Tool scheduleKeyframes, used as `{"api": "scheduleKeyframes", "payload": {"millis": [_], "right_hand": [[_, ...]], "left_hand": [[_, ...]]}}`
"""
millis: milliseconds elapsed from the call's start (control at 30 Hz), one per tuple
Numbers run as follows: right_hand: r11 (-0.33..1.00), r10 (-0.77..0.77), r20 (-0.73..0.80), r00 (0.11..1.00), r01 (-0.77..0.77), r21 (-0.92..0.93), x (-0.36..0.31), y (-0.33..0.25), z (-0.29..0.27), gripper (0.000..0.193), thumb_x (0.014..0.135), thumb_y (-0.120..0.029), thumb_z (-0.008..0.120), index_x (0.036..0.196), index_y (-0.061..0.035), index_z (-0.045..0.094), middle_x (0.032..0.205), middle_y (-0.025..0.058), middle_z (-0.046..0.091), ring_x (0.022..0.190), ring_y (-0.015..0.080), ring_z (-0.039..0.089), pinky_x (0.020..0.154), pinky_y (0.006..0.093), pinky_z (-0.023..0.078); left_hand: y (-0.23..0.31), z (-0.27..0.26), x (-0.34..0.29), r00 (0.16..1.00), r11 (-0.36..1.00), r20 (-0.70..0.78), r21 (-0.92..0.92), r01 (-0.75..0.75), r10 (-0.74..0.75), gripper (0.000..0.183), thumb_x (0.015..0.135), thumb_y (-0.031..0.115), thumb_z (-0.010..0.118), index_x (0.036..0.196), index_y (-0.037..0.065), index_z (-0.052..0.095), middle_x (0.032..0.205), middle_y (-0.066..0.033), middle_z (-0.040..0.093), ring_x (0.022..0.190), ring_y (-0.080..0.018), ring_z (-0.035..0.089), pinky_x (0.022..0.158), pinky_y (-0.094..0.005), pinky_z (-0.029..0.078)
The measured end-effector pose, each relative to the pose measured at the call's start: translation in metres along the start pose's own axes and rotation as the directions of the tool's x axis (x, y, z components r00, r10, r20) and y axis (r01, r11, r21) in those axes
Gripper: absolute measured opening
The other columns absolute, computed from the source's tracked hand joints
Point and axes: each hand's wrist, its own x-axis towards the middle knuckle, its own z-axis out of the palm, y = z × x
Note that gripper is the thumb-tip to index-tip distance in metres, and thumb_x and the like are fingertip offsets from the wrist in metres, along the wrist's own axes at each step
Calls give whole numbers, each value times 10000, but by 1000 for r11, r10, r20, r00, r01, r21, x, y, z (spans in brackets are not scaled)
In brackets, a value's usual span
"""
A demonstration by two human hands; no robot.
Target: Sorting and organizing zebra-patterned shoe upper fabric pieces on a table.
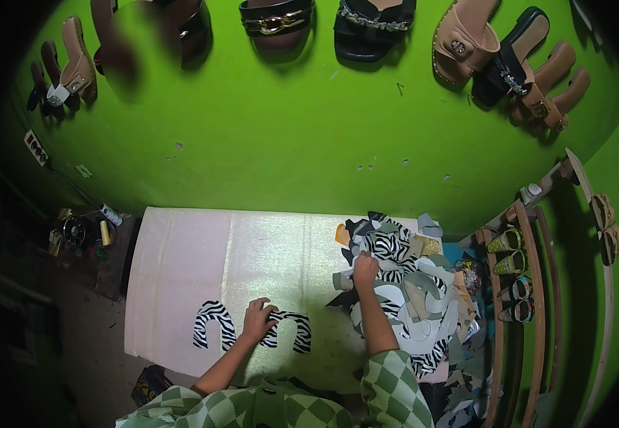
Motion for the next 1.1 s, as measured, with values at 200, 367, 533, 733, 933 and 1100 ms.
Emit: {"api": "scheduleKeyframes", "payload": {"millis": [200, 367, 533, 733, 933, 1100], "right_hand": [[987, 37, 126, 991, -56, 152, 15, 14, -15, 348, 666, -316, 713, 862, -47, 609, 800, 127, 630, 723, 298, 626, 630, 420, 469], [997, 62, 154, 986, -67, 32, 20, 0, -13, 392, 666, -331, 710, 937, -72, 596, 905, 83, 608, 789, 261, 621, 694, 443, 440], [987, 160, 76, 984, -162, 18, 24, -8, -4, 289, 649, -229, 686, 854, -40, 610, 878, 106, 593, 820, 266, 598, 731, 421, 435], [811, 230, 128, 965, -263, 523, 21, 30, 6, 386, 624, -245, 708, 955, -50, 666, 879, 145, 661, 816, 280, 633, 728, 358, 477], [417, 38, 340, 940, -324, 849, 17, 53, -4, 361, 664, -110, 722, 999, -6, 637, 806, 72, 640, 745, 139, 594, 700, 275, 470], [205, -34, 375, 926, -361, 910, 12, 64, -17, 391, 703, -69, 695, 1077, -12, 596, 871, 29, 610, 762, 99, 558, 696, 249, 455]], "left_hand": [[-4, -1, -3, 1000, 1000, -20, -9, 0, 0, 372, 599, 154, 771, 940, 168, 624, 1139, -65, 480, 1075, -283, 433, 842, -395, 395], [-1, -5, 1, 1000, 1000, -1, 3, 3, -3, 373, 593, 160, 775, 933, 167, 621, 1132, -60, 480, 1065, -282, 435, 843, -396, 395], [0, -2, 7, 1000, 1000, 8, -9, 9, -9, 387, 594, 158, 778, 944, 166, 613, 1126, -58, 476, 1064, -280, 430, 837, -394, 396], [9, 9, 22, 999, 997, -37, -77, -18, 15, 393, 630, 154, 760, 986, 146, 593, 1091, -69, 499, 1040, -287, 454, 831, -397, 397], [38, 16, 64, 990, 980, -21, -137, -143, 142, 392, 662, 126, 727, 1021, 130, 571, 1094, -78, 502, 1031, -284, 471, 838, -389, 403], [82, 9, 120, 957, 934, -92, -208, -290, 276, 473, 682, 105, 703, 1113, 95, 508, 1096, -125, 509, 1023, -321, 478, 871, -391, 402]]}}
